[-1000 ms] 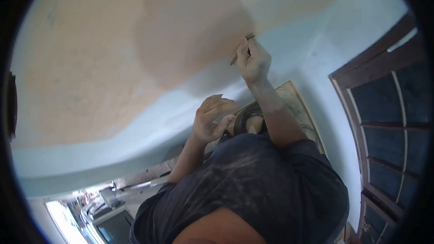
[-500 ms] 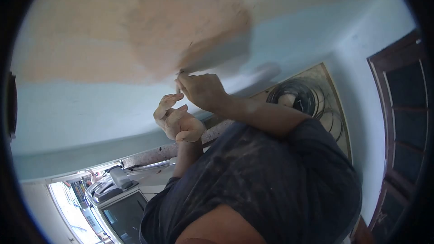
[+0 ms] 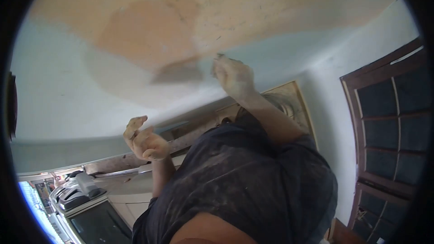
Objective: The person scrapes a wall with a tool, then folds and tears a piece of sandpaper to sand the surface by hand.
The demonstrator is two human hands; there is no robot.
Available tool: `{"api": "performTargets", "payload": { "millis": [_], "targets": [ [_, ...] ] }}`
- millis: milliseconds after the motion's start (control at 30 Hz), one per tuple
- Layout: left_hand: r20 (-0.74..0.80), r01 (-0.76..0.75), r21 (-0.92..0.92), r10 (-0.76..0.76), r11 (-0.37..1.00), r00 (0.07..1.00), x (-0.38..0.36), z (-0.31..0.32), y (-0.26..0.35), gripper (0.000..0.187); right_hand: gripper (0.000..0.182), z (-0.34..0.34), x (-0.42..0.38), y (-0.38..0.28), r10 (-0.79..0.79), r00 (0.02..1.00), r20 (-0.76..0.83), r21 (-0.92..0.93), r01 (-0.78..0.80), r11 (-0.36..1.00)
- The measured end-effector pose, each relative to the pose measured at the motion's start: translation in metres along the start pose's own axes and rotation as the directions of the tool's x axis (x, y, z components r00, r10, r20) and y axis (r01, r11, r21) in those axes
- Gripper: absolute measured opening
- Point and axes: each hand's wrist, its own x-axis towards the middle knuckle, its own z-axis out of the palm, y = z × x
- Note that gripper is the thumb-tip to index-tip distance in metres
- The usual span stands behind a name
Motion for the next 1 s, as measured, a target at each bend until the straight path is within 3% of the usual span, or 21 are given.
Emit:
{"api": "performTargets", "payload": {
  "millis": [67,100,167,200,267,333,400,467,500,567,700,800,867,933,967,1000],
  "targets": [
    [0.124,0.028,-0.002,-0.028,1.000,0.992,-0.004,-0.006,-0.003,0.060,0.008,-0.020,-0.003,0.028,0.149,0.980,-0.135,-0.132,-0.167,0.977],
    [0.182,0.015,-0.054,-0.005,0.998,0.983,-0.002,-0.005,-0.006,0.050,0.008,-0.029,0.001,0.035,0.125,0.983,-0.137,-0.144,-0.144,0.979],
    [0.161,0.002,0.010,-0.003,1.000,0.987,-0.006,0.012,-0.005,0.048,0.023,-0.045,0.006,0.046,0.199,0.944,-0.262,0.185,-0.153,0.971],
    [0.167,-0.006,0.069,-0.006,0.998,0.986,-0.007,0.022,-0.003,0.048,0.023,-0.053,0.010,0.057,0.188,0.947,-0.259,0.176,-0.145,0.974],
    [0.217,-0.071,0.045,0.060,0.996,0.974,-0.001,0.046,-0.002,0.049,0.028,-0.072,0.018,0.082,0.159,0.879,-0.449,0.066,-0.145,0.987],
    [0.161,-0.156,-0.043,0.161,0.987,0.974,0.005,0.075,0.004,0.051,0.029,-0.104,0.022,0.112,0.180,0.853,-0.490,0.056,-0.176,0.983],
    [0.164,-0.157,-0.077,0.168,0.985,0.972,0.005,0.098,0.012,0.053,0.029,-0.137,0.032,0.141,0.190,0.820,-0.540,0.045,-0.197,0.979],
    [0.159,-0.139,-0.083,0.151,0.987,0.976,0.001,0.120,0.018,0.053,0.033,-0.169,0.041,0.164,0.252,0.692,-0.677,0.213,-0.144,0.966],
    [0.175,-0.115,-0.098,0.130,0.989,0.976,-0.001,0.129,0.022,0.053,0.033,-0.182,0.041,0.176,0.241,0.681,-0.691,0.205,-0.135,0.969],
    [0.169,-0.108,-0.089,0.122,0.990,0.978,-0.003,0.149,0.032,0.053,0.033,-0.202,0.034,0.211,0.498,0.526,-0.689,0.450,-0.228,0.863],
    [0.198,-0.075,-0.008,0.075,0.997,0.977,-0.007,0.182,0.062,0.050,0.033,-0.253,0.006,0.286,0.537,0.539,-0.649,0.431,-0.322,0.843],
    [0.175,-0.111,0.090,0.094,0.990,0.980,-0.016,0.208,0.087,0.042,0.032,-0.298,-0.001,0.333,0.457,0.641,-0.617,0.370,-0.276,0.887],
    [0.101,-0.085,0.255,0.061,0.963,0.993,-0.023,0.230,0.107,0.041,0.033,-0.325,0.004,0.367,0.437,0.600,-0.671,0.323,-0.294,0.900],
    [-0.014,0.076,0.153,-0.075,0.985,0.997,-0.035,0.258,0.135,0.041,0.034,-0.358,0.015,0.401,0.340,0.636,-0.692,0.252,-0.229,0.940],
    [0.010,0.091,0.191,-0.094,0.977,0.995,-0.040,0.267,0.149,0.040,0.035,-0.372,0.010,0.419,0.268,0.659,-0.703,0.176,-0.204,0.963],
    [0.054,0.104,0.229,-0.120,0.968,0.991,-0.047,0.269,0.163,0.038,0.035,-0.386,0.001,0.432,0.297,0.642,-0.707,0.200,-0.221,0.955]
  ]
}}
